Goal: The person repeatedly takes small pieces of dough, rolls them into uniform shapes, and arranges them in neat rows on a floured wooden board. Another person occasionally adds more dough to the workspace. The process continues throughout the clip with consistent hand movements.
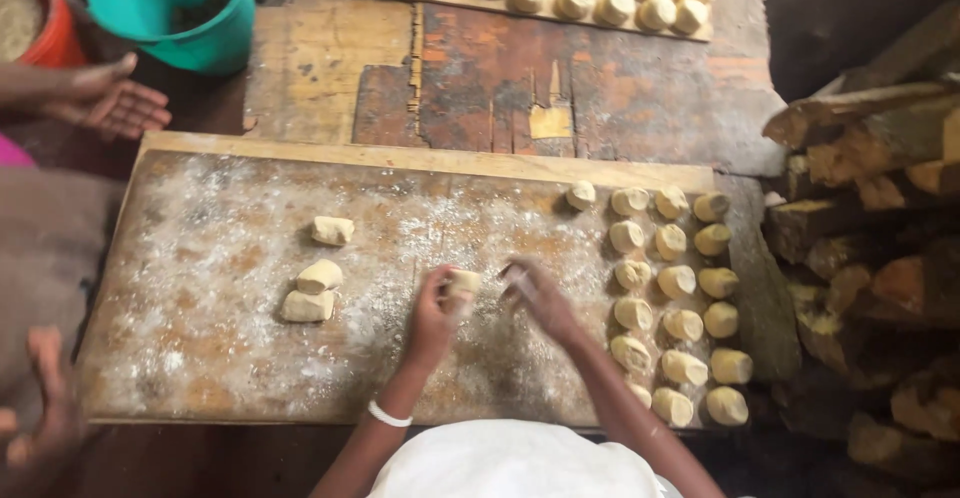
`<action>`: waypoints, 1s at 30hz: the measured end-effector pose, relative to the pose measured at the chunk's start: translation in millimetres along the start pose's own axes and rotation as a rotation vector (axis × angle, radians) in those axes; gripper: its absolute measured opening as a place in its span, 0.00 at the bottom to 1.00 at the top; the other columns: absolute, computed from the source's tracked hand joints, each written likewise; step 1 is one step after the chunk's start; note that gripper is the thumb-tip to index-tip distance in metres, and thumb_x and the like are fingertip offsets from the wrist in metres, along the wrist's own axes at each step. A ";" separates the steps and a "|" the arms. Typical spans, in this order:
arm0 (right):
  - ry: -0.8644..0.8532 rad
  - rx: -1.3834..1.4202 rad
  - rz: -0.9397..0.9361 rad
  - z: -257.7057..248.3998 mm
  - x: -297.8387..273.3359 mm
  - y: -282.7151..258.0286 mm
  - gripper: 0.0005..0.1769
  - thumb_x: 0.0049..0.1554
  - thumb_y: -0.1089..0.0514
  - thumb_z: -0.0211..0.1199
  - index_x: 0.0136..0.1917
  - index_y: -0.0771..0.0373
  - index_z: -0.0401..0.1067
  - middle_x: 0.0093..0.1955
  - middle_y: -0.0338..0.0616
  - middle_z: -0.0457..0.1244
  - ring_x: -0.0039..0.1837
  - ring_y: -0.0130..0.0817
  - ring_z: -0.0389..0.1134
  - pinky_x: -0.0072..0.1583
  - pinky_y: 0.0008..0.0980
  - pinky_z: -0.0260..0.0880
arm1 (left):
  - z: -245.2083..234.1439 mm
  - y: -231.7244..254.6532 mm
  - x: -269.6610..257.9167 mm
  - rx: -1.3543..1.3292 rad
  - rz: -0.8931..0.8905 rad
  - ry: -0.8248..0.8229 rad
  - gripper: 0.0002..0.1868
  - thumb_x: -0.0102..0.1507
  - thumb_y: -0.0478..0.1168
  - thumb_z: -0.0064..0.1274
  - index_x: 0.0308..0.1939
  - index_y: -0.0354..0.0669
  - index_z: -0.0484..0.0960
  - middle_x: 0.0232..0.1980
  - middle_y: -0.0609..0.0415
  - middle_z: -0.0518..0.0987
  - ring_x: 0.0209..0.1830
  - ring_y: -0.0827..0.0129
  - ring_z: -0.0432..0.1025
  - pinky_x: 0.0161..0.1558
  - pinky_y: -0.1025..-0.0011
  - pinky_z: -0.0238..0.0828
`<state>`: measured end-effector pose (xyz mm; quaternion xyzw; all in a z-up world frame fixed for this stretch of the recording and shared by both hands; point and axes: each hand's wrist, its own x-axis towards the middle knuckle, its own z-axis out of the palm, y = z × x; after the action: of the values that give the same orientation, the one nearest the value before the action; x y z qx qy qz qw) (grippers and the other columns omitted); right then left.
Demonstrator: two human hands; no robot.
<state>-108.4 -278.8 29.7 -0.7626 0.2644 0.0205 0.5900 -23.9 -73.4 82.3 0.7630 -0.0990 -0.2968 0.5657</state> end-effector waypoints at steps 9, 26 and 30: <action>0.326 0.062 0.259 -22.5 -16.9 22.9 0.32 0.51 0.48 0.71 0.63 0.61 0.65 0.57 0.52 0.65 0.56 0.43 0.73 0.52 0.38 0.81 | 16.9 -15.4 4.7 0.115 0.400 -0.271 0.24 0.66 0.35 0.52 0.67 0.39 0.69 0.65 0.45 0.75 0.65 0.58 0.72 0.66 0.66 0.71; 0.710 -1.261 -0.372 -79.2 77.8 47.9 0.06 0.64 0.59 0.59 0.54 0.58 0.72 0.52 0.47 0.67 0.46 0.41 0.71 0.41 0.39 0.72 | -53.9 -51.5 -13.3 0.048 0.186 0.027 0.10 0.68 0.36 0.51 0.52 0.37 0.80 0.49 0.49 0.87 0.49 0.66 0.82 0.52 0.69 0.78; 0.695 -1.205 -0.353 -73.5 80.6 44.9 0.11 0.64 0.56 0.56 0.59 0.57 0.73 0.58 0.47 0.66 0.49 0.46 0.70 0.46 0.46 0.73 | -77.9 -50.8 7.4 0.354 0.363 0.305 0.11 0.68 0.35 0.52 0.53 0.39 0.80 0.52 0.45 0.84 0.54 0.57 0.79 0.56 0.61 0.76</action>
<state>-79.0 -383.6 -15.5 -0.9497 0.2522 -0.1767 -0.0574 16.6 2.9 47.3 0.8554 -0.1977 -0.0510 0.4760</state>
